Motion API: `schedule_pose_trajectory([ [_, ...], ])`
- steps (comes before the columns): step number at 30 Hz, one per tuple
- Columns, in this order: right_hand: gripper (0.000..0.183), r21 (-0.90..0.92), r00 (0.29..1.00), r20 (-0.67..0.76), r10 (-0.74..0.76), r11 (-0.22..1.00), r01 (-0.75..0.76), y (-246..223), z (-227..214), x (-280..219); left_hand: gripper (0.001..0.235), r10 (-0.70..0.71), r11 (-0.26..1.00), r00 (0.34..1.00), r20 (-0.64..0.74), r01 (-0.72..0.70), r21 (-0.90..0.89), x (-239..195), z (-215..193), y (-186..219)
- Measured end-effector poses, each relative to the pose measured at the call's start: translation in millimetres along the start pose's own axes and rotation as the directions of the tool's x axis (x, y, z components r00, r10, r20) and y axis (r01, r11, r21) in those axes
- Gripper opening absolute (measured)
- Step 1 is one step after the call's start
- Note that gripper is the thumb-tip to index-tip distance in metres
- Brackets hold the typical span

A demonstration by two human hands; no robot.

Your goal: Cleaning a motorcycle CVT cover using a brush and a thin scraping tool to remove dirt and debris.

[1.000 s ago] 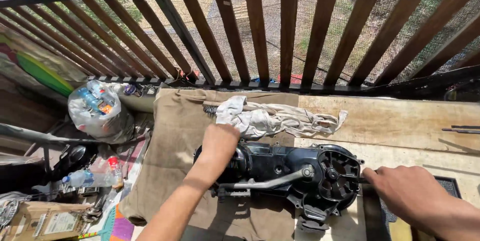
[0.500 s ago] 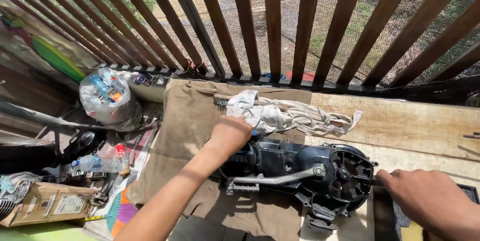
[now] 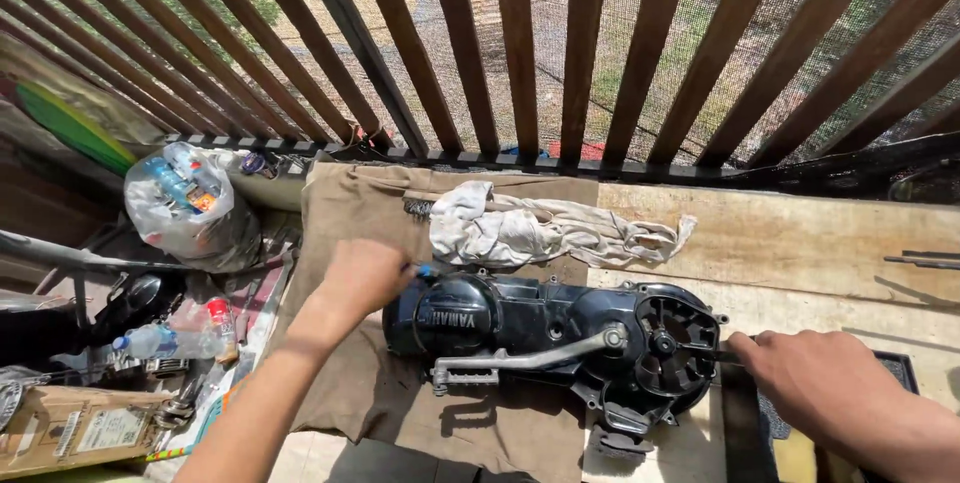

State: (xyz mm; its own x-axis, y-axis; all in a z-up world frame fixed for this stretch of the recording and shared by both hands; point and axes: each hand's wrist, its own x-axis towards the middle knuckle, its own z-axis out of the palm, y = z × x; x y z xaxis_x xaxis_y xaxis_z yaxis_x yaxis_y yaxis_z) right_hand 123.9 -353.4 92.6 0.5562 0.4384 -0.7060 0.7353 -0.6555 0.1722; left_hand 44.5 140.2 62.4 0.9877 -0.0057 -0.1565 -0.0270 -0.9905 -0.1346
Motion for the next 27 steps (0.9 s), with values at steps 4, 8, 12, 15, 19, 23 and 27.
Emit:
schedule_pose_trajectory([
  [4,0.028,0.001,0.994,-0.103,0.02,1.0,-0.02,0,9,5,0.033,-0.133,0.986,0.986,-0.104,0.142,0.084,-26,26,-5],
  [8,0.029,0.004,0.999,-0.051,-0.006,1.0,0.006,-2,9,3,0.028,-0.223,0.953,0.968,-0.119,0.191,-0.235,-61,-3,10],
  [12,0.03,0.002,0.994,-0.102,-0.026,1.0,0.027,-3,16,4,0.03,-0.365,0.796,0.922,-0.132,0.235,-0.558,-85,6,8],
  [15,0.032,-0.019,0.99,-0.137,-0.041,0.999,0.038,-6,10,0,0.03,-0.222,0.578,0.975,-0.021,0.114,-0.808,-96,34,-5],
  [19,0.033,-0.034,0.994,-0.094,-0.05,0.998,0.047,-5,14,3,0.028,-0.302,0.697,0.953,-0.019,0.207,-0.686,-106,16,23],
  [23,0.027,-0.02,0.995,-0.095,-0.014,1.0,0.012,-8,4,-4,0.027,-0.439,0.876,0.87,-0.222,0.361,-0.319,-123,40,21],
  [27,0.035,-0.074,0.999,0.025,0.028,0.997,-0.026,-10,3,-8,0.028,-0.544,0.686,0.804,-0.241,0.261,-0.679,-159,56,15],
])
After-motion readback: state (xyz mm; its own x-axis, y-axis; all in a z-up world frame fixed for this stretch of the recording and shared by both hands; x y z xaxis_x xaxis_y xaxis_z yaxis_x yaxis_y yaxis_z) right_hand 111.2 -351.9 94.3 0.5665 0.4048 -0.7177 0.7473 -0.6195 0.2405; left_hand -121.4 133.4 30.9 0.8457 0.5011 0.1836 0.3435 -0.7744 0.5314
